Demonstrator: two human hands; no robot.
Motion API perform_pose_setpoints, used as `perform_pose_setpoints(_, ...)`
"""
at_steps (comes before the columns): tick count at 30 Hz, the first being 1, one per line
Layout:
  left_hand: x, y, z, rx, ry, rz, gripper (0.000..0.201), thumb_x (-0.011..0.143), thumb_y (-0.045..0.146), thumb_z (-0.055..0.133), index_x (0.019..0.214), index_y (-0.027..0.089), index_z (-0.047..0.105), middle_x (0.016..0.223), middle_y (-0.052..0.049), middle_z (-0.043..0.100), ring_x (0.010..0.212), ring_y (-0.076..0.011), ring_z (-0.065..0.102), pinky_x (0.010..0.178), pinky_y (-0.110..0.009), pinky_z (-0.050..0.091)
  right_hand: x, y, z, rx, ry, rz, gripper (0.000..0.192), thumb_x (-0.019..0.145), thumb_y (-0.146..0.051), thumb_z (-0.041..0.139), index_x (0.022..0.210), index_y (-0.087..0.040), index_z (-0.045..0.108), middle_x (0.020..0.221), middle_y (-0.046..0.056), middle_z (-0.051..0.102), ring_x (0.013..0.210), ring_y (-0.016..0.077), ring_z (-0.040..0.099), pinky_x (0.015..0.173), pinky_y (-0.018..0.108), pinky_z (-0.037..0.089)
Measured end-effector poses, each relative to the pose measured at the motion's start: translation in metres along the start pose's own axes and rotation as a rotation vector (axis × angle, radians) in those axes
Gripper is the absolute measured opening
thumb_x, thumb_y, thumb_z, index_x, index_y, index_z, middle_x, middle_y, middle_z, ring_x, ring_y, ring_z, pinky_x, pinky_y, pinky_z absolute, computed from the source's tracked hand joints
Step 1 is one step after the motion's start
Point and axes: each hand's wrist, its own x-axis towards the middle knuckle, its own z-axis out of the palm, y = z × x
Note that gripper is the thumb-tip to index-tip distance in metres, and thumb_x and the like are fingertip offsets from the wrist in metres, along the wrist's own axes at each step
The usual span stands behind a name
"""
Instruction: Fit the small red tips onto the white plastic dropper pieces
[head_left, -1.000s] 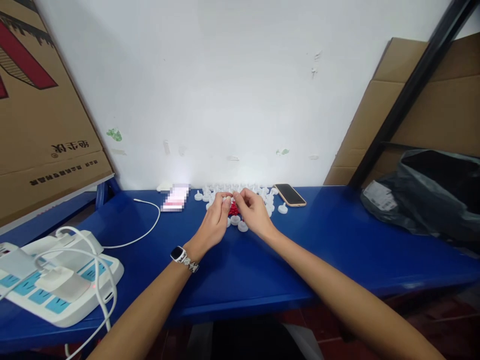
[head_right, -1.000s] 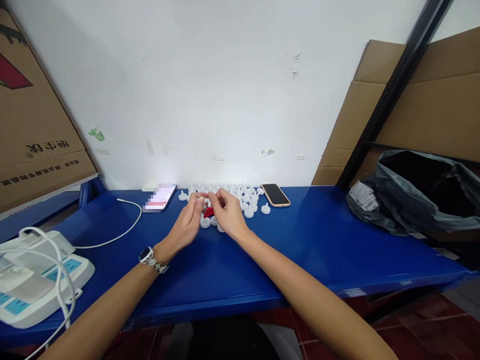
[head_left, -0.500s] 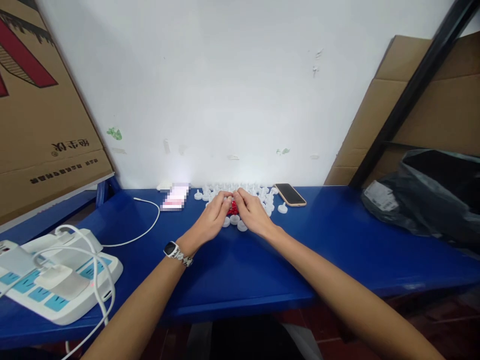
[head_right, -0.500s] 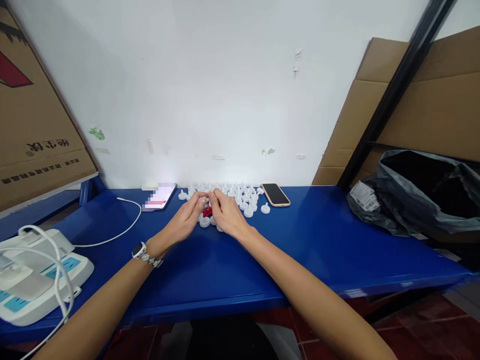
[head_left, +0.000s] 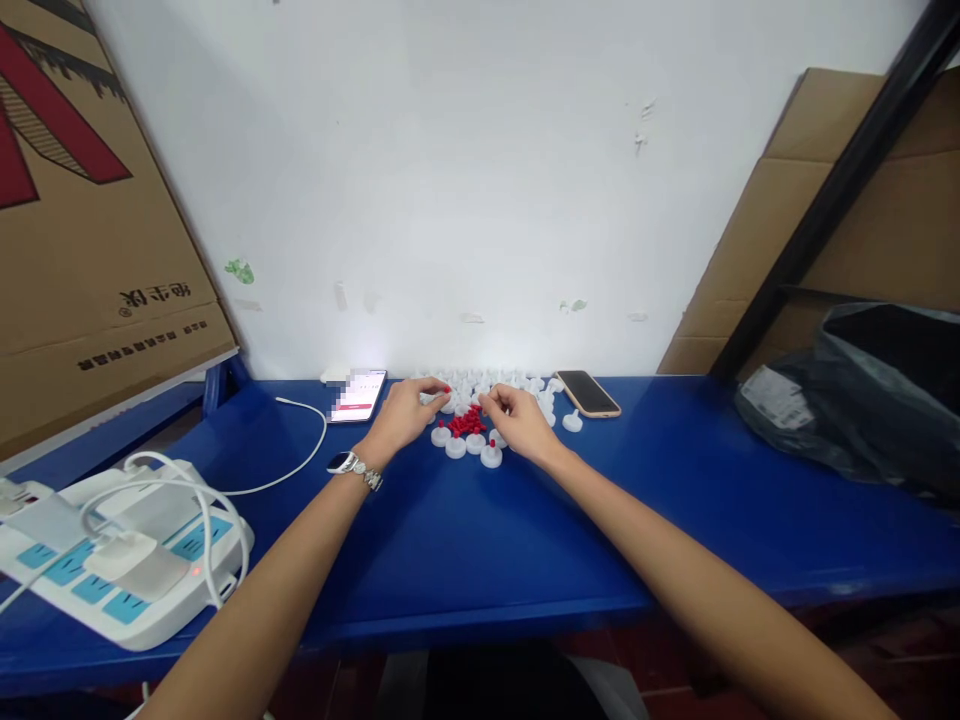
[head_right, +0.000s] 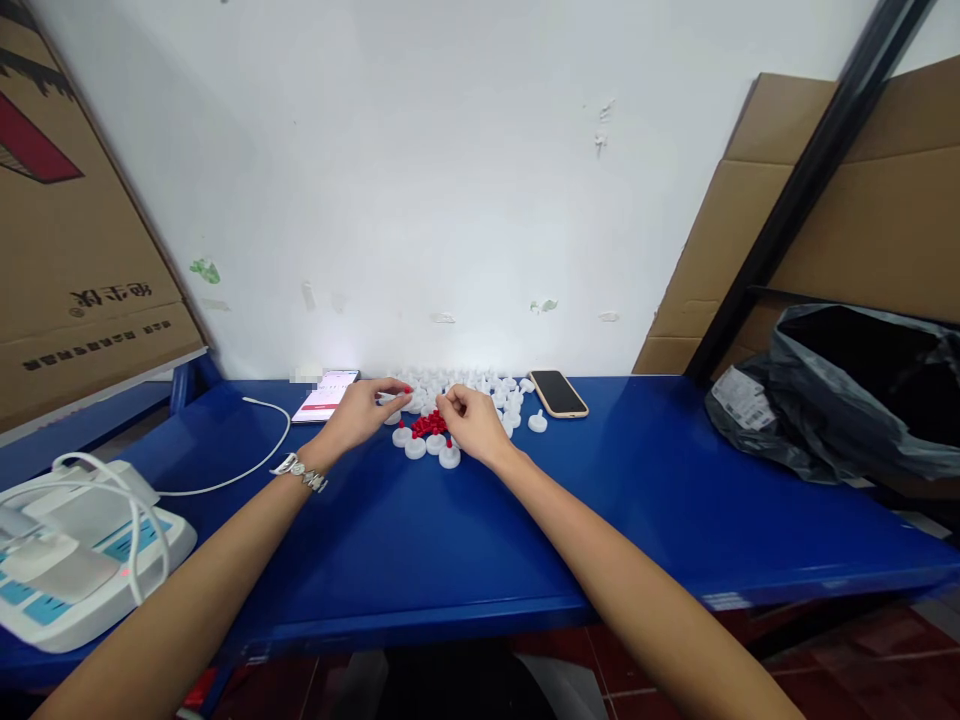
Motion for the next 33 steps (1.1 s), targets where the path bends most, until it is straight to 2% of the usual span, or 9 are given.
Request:
perform_pose_setpoints(5, 0.0, -0.006, 0.007, 0.136, -0.039, 0.032, 0.021, 0.088, 0.035, 0.057, 0.101, 0.022, 0.068, 0.1, -0.008, 0.073, 0.097, -0.0274, 0.066, 0.089, -0.041, 0.048, -0.001, 0.001, -0.001, 0.005, -0.036, -0.008, 0.031, 0.09, -0.042, 0.052, 0.068, -0.02, 0.052, 0.06, -0.002, 0.055, 0.056, 0.0124, 0.047, 0.059, 0.027, 0.036)
perform_pose_setpoints(10, 0.001, -0.007, 0.01, 0.3, 0.0, 0.033, 0.019, 0.085, 0.037, 0.061, 0.091, 0.023, 0.073, 0.109, -0.009, 0.062, 0.108, -0.0314, 0.054, 0.092, -0.046, 0.042, -0.002, -0.001, -0.001, -0.015, -0.082, -0.001, 0.03, 0.089, -0.041, 0.053, 0.068, -0.02, 0.053, 0.059, -0.002, 0.056, 0.055, 0.0123, 0.048, 0.057, 0.027, 0.036)
perform_pose_setpoints(15, 0.001, -0.008, 0.011, 0.327, 0.003, 0.032, 0.02, 0.085, 0.037, 0.062, 0.091, 0.024, 0.076, 0.104, -0.009, 0.057, 0.103, -0.0299, 0.051, 0.087, -0.044, 0.042, -0.004, -0.002, 0.0, -0.019, -0.099, -0.003, 0.032, 0.089, -0.042, 0.053, 0.067, -0.02, 0.052, 0.057, -0.003, 0.055, 0.053, 0.0118, 0.047, 0.055, 0.026, 0.035)
perform_pose_setpoints(27, 0.0, -0.013, 0.015, 0.315, -0.02, 0.007, 0.021, 0.085, 0.039, 0.063, 0.087, 0.024, 0.077, 0.102, -0.01, 0.057, 0.101, -0.0291, 0.05, 0.087, -0.043, 0.041, -0.005, -0.003, 0.0, -0.01, -0.112, -0.006, 0.033, 0.089, -0.043, 0.053, 0.066, -0.02, 0.052, 0.059, -0.001, 0.056, 0.055, 0.0129, 0.048, 0.057, 0.027, 0.037)
perform_pose_setpoints(33, -0.001, -0.016, 0.009, 0.329, -0.031, 0.009, 0.03, 0.086, 0.047, 0.06, 0.099, 0.024, 0.075, 0.104, -0.01, 0.058, 0.104, -0.0304, 0.051, 0.089, -0.044, 0.041, -0.007, -0.005, -0.001, -0.007, -0.131, 0.005, 0.031, 0.09, -0.042, 0.052, 0.068, -0.02, 0.052, 0.059, -0.002, 0.055, 0.055, 0.0131, 0.048, 0.058, 0.027, 0.037)
